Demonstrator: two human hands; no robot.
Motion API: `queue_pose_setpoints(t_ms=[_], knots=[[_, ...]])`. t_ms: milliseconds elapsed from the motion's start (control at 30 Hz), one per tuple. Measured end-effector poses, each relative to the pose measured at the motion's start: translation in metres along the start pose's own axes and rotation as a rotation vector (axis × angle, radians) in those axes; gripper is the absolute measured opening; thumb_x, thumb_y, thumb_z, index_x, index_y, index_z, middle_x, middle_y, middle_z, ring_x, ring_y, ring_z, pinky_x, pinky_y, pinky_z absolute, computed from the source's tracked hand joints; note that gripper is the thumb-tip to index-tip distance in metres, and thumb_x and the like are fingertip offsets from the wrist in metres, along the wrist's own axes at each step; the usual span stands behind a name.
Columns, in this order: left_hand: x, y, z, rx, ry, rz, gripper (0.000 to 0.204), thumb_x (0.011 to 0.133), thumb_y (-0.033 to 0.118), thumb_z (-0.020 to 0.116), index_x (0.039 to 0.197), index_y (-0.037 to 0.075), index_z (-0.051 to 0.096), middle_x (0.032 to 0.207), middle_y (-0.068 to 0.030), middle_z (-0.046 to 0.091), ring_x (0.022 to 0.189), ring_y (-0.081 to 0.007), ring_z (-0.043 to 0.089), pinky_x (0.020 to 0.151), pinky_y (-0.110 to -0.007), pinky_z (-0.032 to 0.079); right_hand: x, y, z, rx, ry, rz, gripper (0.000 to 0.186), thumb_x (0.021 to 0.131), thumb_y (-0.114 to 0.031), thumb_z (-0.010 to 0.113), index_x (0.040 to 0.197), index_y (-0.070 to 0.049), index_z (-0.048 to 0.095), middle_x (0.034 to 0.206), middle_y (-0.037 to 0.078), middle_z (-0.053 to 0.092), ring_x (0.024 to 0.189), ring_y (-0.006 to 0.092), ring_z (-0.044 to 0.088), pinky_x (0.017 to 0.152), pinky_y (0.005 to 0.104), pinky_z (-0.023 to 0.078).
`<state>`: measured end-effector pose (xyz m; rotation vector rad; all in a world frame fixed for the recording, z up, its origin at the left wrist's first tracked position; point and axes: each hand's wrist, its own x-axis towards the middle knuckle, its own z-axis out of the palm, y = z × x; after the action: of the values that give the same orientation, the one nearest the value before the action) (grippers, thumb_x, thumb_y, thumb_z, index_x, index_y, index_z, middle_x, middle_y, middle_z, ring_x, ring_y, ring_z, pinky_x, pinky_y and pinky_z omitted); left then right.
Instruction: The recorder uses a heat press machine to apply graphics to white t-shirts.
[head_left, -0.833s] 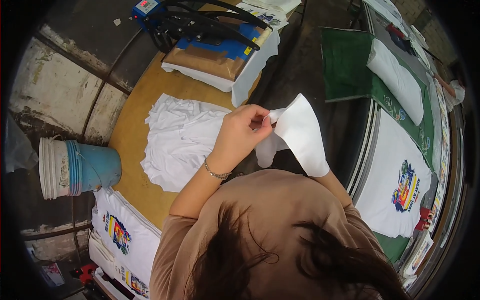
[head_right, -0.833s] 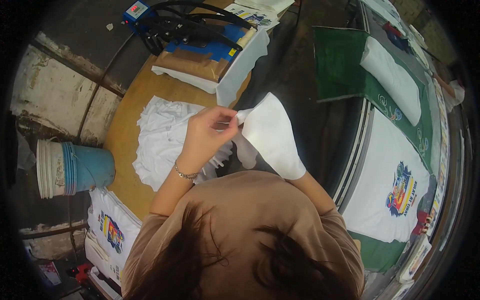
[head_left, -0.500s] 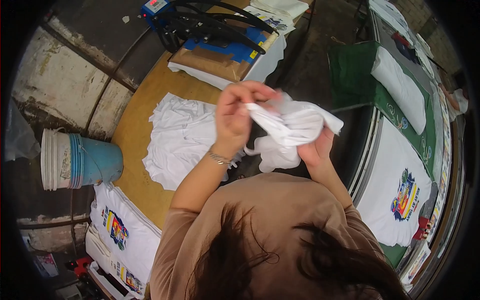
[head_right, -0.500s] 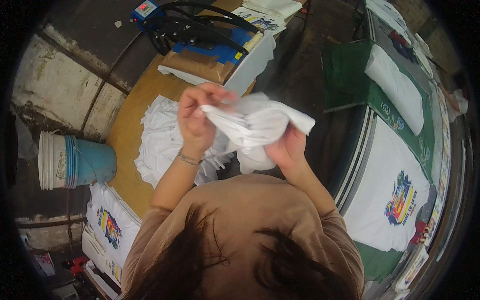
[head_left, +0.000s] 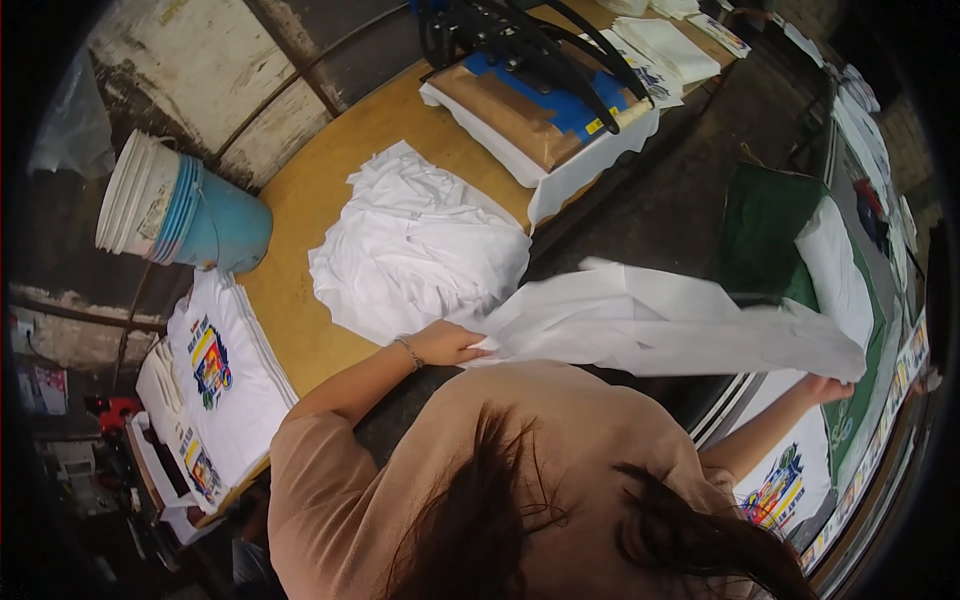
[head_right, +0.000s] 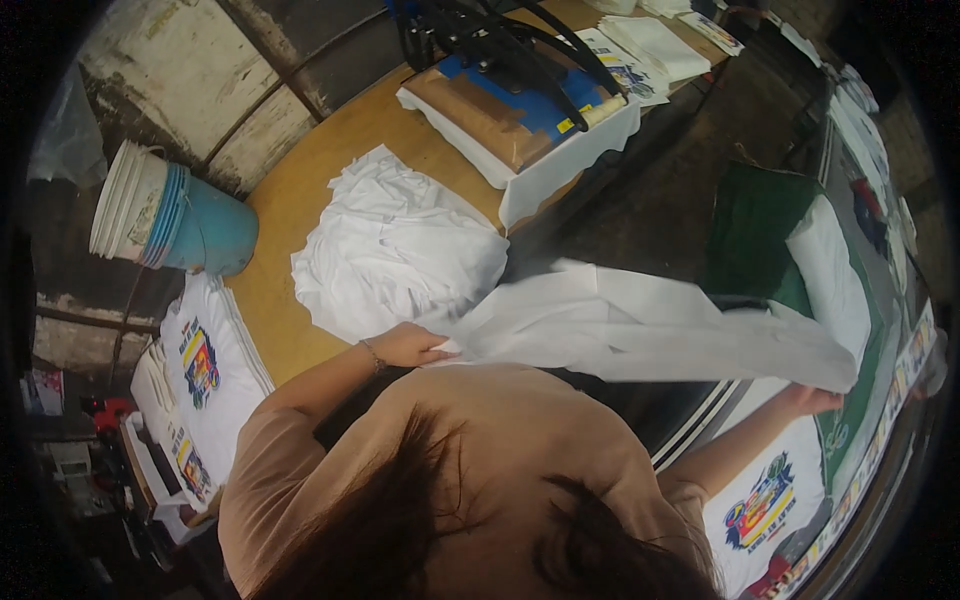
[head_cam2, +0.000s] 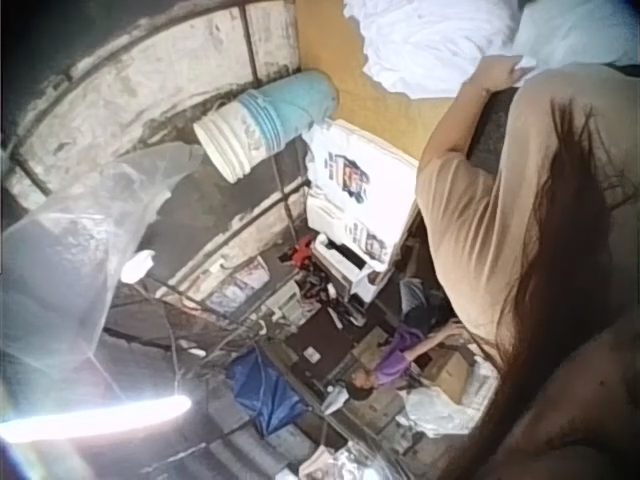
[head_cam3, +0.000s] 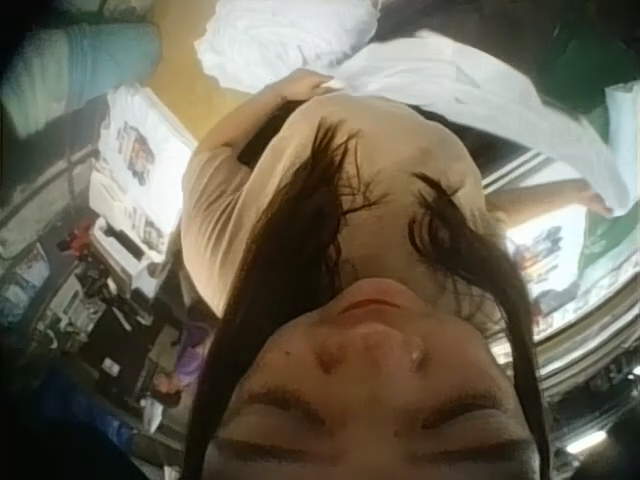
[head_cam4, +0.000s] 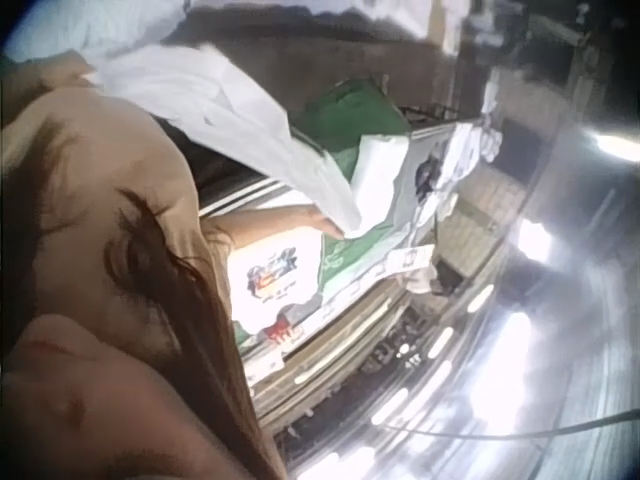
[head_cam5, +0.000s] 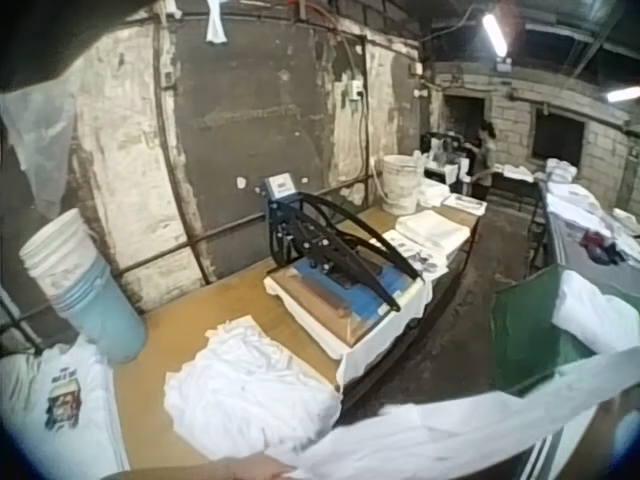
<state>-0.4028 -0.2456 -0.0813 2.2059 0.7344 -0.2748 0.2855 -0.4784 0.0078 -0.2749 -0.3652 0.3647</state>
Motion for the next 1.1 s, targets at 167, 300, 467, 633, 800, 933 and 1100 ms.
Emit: queue_pose_setpoints(t_ms=[167,300,467,633,800,933,1100], knots=[[0.007,0.004,-0.065,-0.415,0.287,-0.136,0.052,0.096,0.049,0.045,0.116,0.003,0.059,0.102,-0.0202,0.064,0.100,-0.0222,0.060,0.091,-0.033,0.043,0.009,0.028,0.010,0.157,-0.376,0.433,0.051,0.087,-0.030,0.049,0.128,0.000,0.045,0.133,0.016,0.049,0.127,0.0277,0.044,0.109,0.0435,0.033],[-0.004,-0.022,-0.162,0.044,0.872,-0.501,0.050,0.091,0.045,0.055,0.112,-0.001,0.058,0.095,-0.0195,0.065,0.086,-0.0374,0.063,0.078,-0.041,0.049,-0.057,0.122,0.058,-0.117,0.034,0.545,0.049,0.088,-0.036,0.049,0.123,-0.003,0.054,0.122,0.012,0.060,0.114,0.0272,0.056,0.102,0.0444,0.042],[0.022,0.052,-0.158,0.089,0.869,-0.053,0.095,0.064,0.039,0.083,0.141,0.006,0.037,0.146,-0.0173,0.036,0.136,-0.0350,0.030,0.111,-0.045,0.024,-0.182,0.222,0.122,-0.186,-0.165,0.926,0.016,0.086,-0.018,0.058,0.100,-0.012,0.054,0.105,0.001,0.056,0.103,0.0132,0.051,0.093,0.0346,0.041],[0.082,0.149,-0.069,-0.508,0.475,0.327,0.070,0.075,0.021,0.076,0.133,0.000,0.043,0.127,-0.0172,0.054,0.113,-0.0261,0.054,0.097,-0.036,0.041,-0.227,0.261,0.212,-0.512,-0.722,1.282,0.013,0.087,-0.012,0.064,0.098,-0.005,0.065,0.089,0.005,0.065,0.078,0.0137,0.061,0.078,0.0300,0.049],[0.050,0.087,-0.107,-0.704,0.948,-0.028,0.037,0.093,0.012,0.047,0.128,0.001,0.051,0.123,-0.0098,0.056,0.112,-0.0188,0.054,0.097,-0.032,0.042,-0.166,0.207,0.295,-0.404,-1.509,0.743,0.017,0.081,-0.012,0.071,0.092,-0.001,0.063,0.085,0.011,0.064,0.075,0.0215,0.061,0.070,0.0320,0.047],[-0.016,-0.005,-0.184,-0.245,1.371,-0.401,0.042,0.092,0.019,0.055,0.129,0.000,0.048,0.126,-0.0188,0.053,0.115,-0.0253,0.053,0.094,-0.033,0.043,-0.131,0.186,0.336,0.706,-1.719,0.897,0.015,0.084,-0.010,0.066,0.092,0.000,0.059,0.083,0.014,0.061,0.072,0.0300,0.059,0.065,0.0374,0.047],[0.005,-0.020,-0.187,0.303,1.504,-0.620,0.049,0.085,0.016,0.066,0.128,-0.001,0.048,0.128,-0.0210,0.051,0.115,-0.0317,0.051,0.096,-0.040,0.041,-0.118,0.195,0.354,0.719,-1.771,0.556,0.015,0.092,-0.034,0.049,0.098,-0.024,0.059,0.071,0.003,0.053,0.057,0.0147,0.052,0.051,0.0280,0.033]])
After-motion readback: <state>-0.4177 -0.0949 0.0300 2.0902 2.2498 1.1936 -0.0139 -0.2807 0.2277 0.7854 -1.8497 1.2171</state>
